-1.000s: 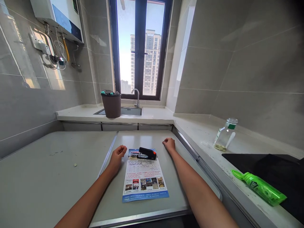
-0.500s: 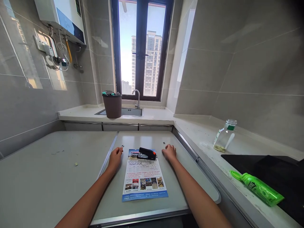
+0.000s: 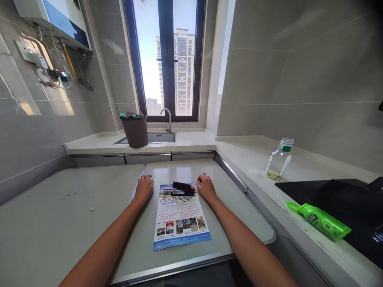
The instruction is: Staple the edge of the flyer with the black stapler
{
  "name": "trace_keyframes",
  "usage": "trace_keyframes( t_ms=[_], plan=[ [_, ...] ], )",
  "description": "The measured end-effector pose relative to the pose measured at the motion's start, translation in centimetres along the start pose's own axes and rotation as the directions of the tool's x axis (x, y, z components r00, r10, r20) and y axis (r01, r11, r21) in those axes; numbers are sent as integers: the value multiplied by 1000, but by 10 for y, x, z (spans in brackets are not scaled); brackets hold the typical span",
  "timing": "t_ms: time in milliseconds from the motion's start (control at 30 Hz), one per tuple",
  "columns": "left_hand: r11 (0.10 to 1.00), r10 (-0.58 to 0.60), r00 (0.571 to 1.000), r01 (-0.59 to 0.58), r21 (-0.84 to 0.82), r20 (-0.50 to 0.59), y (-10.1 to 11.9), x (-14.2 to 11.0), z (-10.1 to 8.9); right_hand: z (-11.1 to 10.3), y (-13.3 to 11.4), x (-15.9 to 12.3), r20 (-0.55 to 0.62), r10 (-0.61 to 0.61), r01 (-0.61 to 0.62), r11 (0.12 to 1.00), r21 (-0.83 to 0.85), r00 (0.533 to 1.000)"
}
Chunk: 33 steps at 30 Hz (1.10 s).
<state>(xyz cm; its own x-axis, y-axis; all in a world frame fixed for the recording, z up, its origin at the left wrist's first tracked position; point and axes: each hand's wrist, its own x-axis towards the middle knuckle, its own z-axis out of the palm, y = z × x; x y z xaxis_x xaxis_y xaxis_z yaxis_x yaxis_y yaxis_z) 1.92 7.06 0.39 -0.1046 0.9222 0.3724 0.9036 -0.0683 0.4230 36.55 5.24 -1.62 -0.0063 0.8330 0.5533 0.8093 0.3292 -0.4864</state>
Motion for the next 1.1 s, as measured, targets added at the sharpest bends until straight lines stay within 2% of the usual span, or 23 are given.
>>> trace_keyframes(
  t_ms=[133,233,367,467,533,633,733,833,933,1100],
  plan=[
    [993,82,994,-88,78,75,-2,-2,-1,4,-13,-3,-14,-67,68,992,111,998],
    [986,116,989,-125,106,89,-3,-8,-4,5,-19,-4,2,-91,90,982,168,996],
    [988,114,990,-122,96,84,2,-17,-6,2,-20,-1,-27,-55,60,971,232,998],
    [997,83,994,-83,-5,70,14,-29,-5,-2,-23,0,-43,-50,60,951,303,998],
    [966,88,995,-73,-248,53,25,-39,-5,-6,-30,-1,-29,-104,108,931,349,994],
    [883,205,979,-189,-429,-10,38,-51,-5,-11,-44,-4,31,-209,182,906,381,977],
    [823,343,938,-322,-468,-42,44,-58,-7,-12,-59,-7,117,-285,227,905,361,951],
    [794,430,902,-397,-460,-35,46,-62,-9,-10,-68,-11,192,-361,290,902,319,912],
    [794,439,898,-405,-454,-33,50,-65,-9,-6,-70,-16,226,-407,336,895,294,885],
    [816,405,914,-378,-437,-33,54,-67,-11,-1,-71,-18,212,-414,360,899,250,885]
  ],
)
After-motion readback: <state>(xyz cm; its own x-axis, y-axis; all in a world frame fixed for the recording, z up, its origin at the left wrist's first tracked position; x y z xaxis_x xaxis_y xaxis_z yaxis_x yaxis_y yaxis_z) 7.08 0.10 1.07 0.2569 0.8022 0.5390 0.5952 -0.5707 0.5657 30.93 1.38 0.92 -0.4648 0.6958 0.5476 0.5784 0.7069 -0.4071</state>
